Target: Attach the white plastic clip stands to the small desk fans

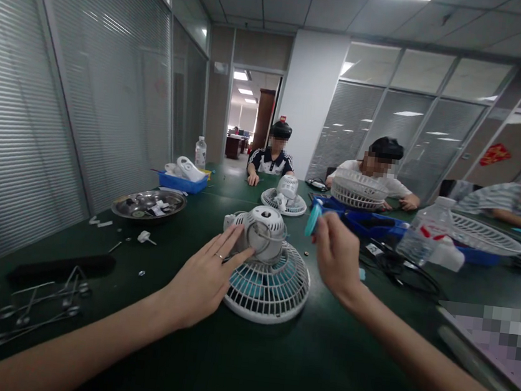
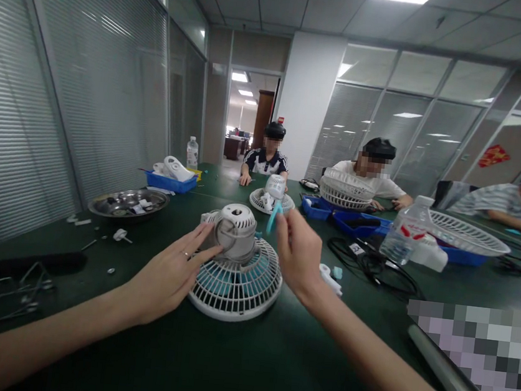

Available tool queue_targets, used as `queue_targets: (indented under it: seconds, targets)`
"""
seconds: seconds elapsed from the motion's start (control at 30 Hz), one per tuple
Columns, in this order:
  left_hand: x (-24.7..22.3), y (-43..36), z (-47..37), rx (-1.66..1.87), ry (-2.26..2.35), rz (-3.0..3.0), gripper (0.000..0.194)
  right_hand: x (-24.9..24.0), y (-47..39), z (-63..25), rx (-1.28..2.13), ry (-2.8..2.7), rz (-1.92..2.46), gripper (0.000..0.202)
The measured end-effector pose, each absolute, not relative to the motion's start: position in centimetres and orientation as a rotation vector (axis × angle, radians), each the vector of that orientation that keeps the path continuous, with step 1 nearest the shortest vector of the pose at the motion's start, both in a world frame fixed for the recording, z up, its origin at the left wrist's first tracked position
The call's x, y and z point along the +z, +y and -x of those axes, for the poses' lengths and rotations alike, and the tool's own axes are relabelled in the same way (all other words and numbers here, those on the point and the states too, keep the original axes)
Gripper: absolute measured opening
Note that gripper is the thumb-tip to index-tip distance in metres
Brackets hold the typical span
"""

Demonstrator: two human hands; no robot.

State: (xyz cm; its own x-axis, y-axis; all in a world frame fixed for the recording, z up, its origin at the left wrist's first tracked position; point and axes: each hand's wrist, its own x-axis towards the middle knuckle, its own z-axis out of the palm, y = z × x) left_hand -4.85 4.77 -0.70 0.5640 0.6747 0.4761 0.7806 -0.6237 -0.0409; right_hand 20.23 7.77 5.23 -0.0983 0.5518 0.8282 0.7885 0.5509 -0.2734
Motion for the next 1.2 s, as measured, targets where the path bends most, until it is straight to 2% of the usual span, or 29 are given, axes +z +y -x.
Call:
queue_targets:
  seconds: [0.1, 0.17, 0.4, 0.7, 1.03, 1.2]
  targets:
    - [-0.8, 4.8, 4.9, -0.592, -1.267, 2.603, 0.059, -0.1, 7.6, -21.8, -0.180, -1.869, 1.247, 0.025]
    - [-0.7, 4.8, 5.0, -0.600, -1.300, 2.644, 0.057, -1.4, 7.4, -21.9, -0.160, -1.918, 1.267, 0.022]
    - [-0.4, 4.8, 5.1, -0.675, -1.373, 2.680, 0.051, -1.1, 6.0, -20.3, -0.356, -2.156, 1.258, 0.014]
    - [-1.3, 4.9, 5.0, -0.720, -1.386, 2.609, 0.052, -0.9, 6.1, -20.7, -0.279, -2.228, 1.318, 0.012]
    - [-0.4, 3.2, 4.5, -0.671, -1.055, 2.616, 0.052, -2.4, 7.6, -22.4, 0.017, -1.926, 1.324, 0.025]
    - [-1.0, 2.4, 4.1, -0.709, -0.412, 2.498, 0.044, -3.8, 9.4, -23.7, 0.127, -1.727, 1.360, 0.028]
